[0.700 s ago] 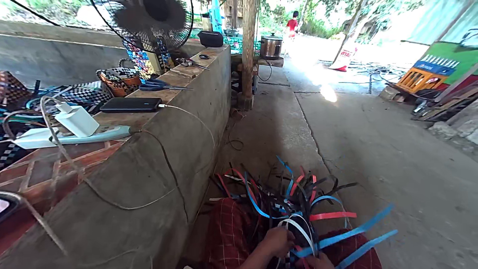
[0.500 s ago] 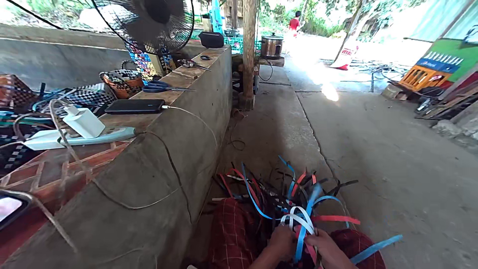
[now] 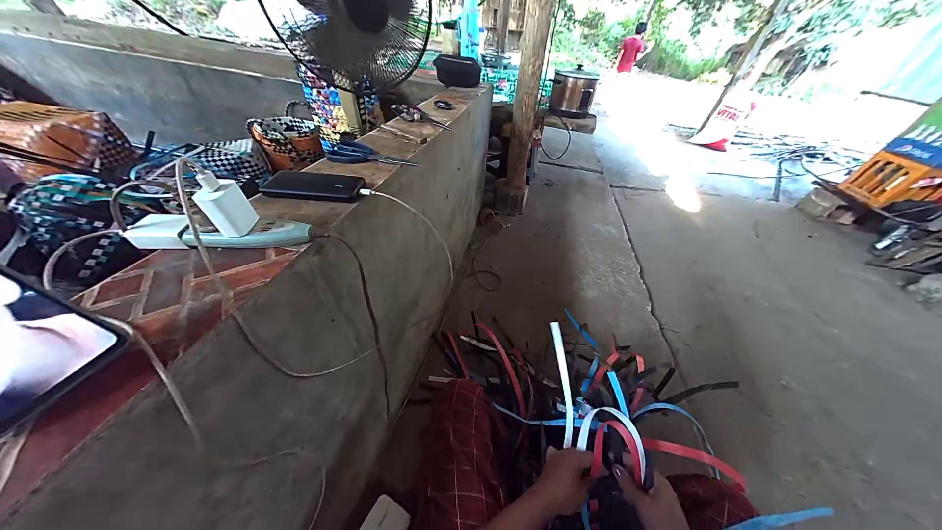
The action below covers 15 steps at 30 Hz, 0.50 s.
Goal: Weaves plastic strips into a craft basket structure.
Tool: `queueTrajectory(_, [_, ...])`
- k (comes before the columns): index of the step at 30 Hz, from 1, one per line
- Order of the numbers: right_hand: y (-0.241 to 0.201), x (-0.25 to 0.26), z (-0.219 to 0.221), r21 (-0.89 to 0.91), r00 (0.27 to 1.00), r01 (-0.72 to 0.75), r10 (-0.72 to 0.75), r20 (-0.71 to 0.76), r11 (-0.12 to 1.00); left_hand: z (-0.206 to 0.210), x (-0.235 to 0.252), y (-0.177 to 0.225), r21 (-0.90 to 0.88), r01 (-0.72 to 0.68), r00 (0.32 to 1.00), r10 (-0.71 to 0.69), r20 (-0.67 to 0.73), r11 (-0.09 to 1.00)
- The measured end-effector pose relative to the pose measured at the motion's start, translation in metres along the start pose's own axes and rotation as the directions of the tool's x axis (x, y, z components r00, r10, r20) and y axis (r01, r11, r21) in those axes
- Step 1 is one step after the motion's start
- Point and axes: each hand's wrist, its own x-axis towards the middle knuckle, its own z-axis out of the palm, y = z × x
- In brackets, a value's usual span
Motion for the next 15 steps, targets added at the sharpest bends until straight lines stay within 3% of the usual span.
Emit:
queueTrajectory(3, [0.001, -0.019, 0.007, 0.008, 1.0, -0.031, 0.031, -0.001, 0.999, -0.003, 0.006, 0.001, -0.073, 0.161, 0.986, -0.157, 0.051, 0.984])
queueTrajectory(6, [0.013, -0.025, 0.01, 0.008, 0.992, -0.083, 0.082, 0.094, 0.996, -0.008, 0.014, 0.008, 0.006, 0.335, 0.93, -0.332, 0.157, 0.942])
queueTrajectory(10, [-0.02, -0.034, -0.007, 0.208, 0.996, -0.084, 0.085, 0.008, 0.975, -0.001, 0.022, 0.009, 0.061, 0.392, 0.907, -0.397, 0.138, 0.918])
queueTrajectory(12, [-0.019, -0.036, -0.01, 0.187, 0.995, -0.071, 0.083, -0.059, 0.98, 0.0, 0.023, 0.009, 0.078, 0.4, 0.904, -0.407, 0.127, 0.913])
queueTrajectory(15, [0.014, -0.028, -0.006, 0.095, 0.963, -0.269, 0.265, 0.055, 0.958, -0.001, 0.023, 0.007, 0.094, 0.355, 0.917, -0.366, 0.158, 0.93])
